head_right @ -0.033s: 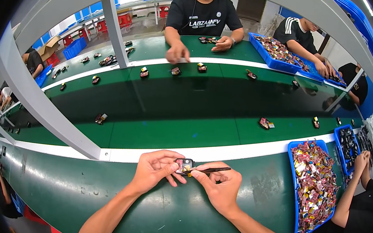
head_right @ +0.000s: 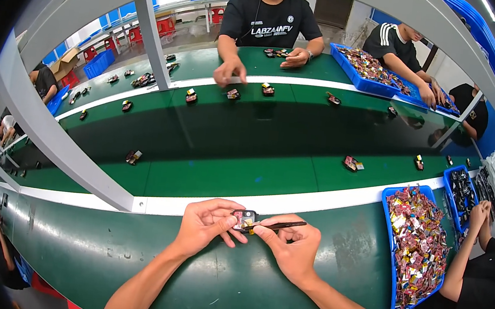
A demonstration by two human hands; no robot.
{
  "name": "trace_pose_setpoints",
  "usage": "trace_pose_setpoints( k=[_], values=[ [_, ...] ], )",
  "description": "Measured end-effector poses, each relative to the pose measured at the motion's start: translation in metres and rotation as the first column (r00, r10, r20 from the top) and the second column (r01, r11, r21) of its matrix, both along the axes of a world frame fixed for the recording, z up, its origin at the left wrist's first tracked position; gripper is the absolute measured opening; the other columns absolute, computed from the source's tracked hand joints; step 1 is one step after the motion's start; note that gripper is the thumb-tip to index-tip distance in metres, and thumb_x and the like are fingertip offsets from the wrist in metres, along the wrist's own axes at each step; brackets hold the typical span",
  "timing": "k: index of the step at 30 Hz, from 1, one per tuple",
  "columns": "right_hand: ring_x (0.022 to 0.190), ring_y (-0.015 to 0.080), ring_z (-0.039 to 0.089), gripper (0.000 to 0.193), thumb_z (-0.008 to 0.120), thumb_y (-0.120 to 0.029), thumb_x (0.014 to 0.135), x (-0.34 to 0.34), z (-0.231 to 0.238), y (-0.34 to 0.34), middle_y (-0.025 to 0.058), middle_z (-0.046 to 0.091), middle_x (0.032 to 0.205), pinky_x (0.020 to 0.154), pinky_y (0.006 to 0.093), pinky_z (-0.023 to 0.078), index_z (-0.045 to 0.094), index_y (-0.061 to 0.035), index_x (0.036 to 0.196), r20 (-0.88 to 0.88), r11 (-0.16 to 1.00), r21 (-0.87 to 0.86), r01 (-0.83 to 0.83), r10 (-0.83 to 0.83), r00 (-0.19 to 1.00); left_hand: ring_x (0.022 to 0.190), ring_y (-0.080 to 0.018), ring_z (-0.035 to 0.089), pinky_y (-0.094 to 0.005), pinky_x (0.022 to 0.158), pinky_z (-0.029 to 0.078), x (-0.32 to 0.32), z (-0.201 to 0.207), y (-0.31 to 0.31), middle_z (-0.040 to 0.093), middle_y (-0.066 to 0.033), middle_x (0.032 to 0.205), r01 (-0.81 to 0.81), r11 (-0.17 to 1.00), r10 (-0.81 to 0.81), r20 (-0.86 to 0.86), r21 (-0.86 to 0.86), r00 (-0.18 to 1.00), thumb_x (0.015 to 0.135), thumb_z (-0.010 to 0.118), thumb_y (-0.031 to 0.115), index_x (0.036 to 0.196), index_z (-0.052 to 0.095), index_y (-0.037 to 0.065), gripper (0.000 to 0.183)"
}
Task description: The person is assembling small electronic components, specifically inserting internal parts and using a tool to adjust or secure them.
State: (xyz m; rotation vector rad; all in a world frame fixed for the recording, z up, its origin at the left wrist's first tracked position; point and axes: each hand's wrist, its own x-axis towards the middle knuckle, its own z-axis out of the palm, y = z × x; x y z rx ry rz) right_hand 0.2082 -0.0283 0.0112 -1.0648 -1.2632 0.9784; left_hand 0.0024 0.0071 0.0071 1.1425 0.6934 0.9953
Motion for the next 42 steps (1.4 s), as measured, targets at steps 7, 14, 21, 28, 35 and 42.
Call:
trace_pose_setpoints(
  k=[7,14,21,28,35,42],
  values=[
    [0.052,-0.0033,0.036,0.009,0.079,0.001,0.083,-0.0012,-0.0036,0.0003,-0.0055,0.061,0.069,0.046,0.0178,0.023,0.072,0.0012,0.089,-0.056,0.999,-0.039,0.006,-0.009,0.998,0.081,-0.0266,0.075,-0.0301,0.061,0.062,0.0014,-0.0006,-0.0014,0.071,-0.0192,0.103,-0.006,1.000,0.006,-0.005,-0.018,1.000,0.096,0.063,0.003,0.122,0.061,-0.008,0.028],
    [0.053,-0.0034,0.036,0.010,0.079,0.001,0.083,-0.0034,0.0006,-0.0026,-0.0053,0.061,0.069,0.046,0.0173,0.023,0.072,0.0014,0.090,-0.039,0.998,-0.052,0.027,-0.029,0.999,0.082,-0.0264,0.075,-0.0299,0.062,0.062,0.0025,0.0009,-0.0016,0.071,-0.0189,0.104,-0.013,1.000,0.013,-0.012,-0.027,1.000,0.097,0.062,0.003,0.123,0.061,-0.007,0.028],
    [0.054,-0.0034,0.038,0.010,0.079,0.001,0.083,-0.0064,0.0018,-0.0025,-0.0048,0.062,0.070,0.046,0.0172,0.024,0.072,0.0015,0.090,-0.117,0.994,-0.102,0.030,-0.042,0.992,0.081,-0.0317,0.075,-0.0316,0.058,0.062,0.0050,-0.0022,-0.0023,0.072,-0.0218,0.103,-0.034,0.999,0.034,-0.024,0.004,0.999,0.099,0.059,0.003,0.122,0.060,-0.010,0.027],
    [0.051,-0.0027,0.038,0.011,0.080,0.001,0.082,-0.0037,0.0042,-0.0026,-0.0040,0.064,0.071,0.045,0.0175,0.026,0.072,0.0017,0.091,0.073,0.999,0.005,0.041,-0.042,0.996,0.082,-0.0276,0.075,-0.0307,0.061,0.062,0.0013,-0.0008,-0.0013,0.072,-0.0190,0.101,-0.028,0.999,0.027,-0.037,-0.019,0.999,0.099,0.060,0.005,0.120,0.061,-0.008,0.025],
    [0.049,-0.0016,0.041,0.013,0.081,0.001,0.080,0.0002,0.0021,-0.0004,0.0012,0.071,0.079,0.046,0.0172,0.028,0.073,0.0023,0.090,0.074,0.998,0.064,0.018,-0.023,0.997,0.081,-0.0285,0.075,-0.0306,0.061,0.062,0.0005,-0.0048,0.0005,0.072,-0.0197,0.102,-0.022,1.000,0.022,-0.004,-0.005,1.000,0.100,0.058,0.005,0.121,0.061,-0.008,0.025],
    [0.048,0.0012,0.046,0.009,0.082,0.000,0.078,0.0006,0.0036,-0.0009,0.0050,0.075,0.087,0.046,0.0193,0.033,0.075,0.0028,0.082,0.256,0.977,0.212,0.014,-0.069,0.964,0.083,-0.0276,0.075,-0.0301,0.062,0.062,0.0011,-0.0060,-0.0002,0.072,-0.0198,0.103,-0.019,1.000,0.019,0.003,0.000,1.000,0.100,0.058,0.005,0.123,0.060,-0.007,0.026]
  ],
)
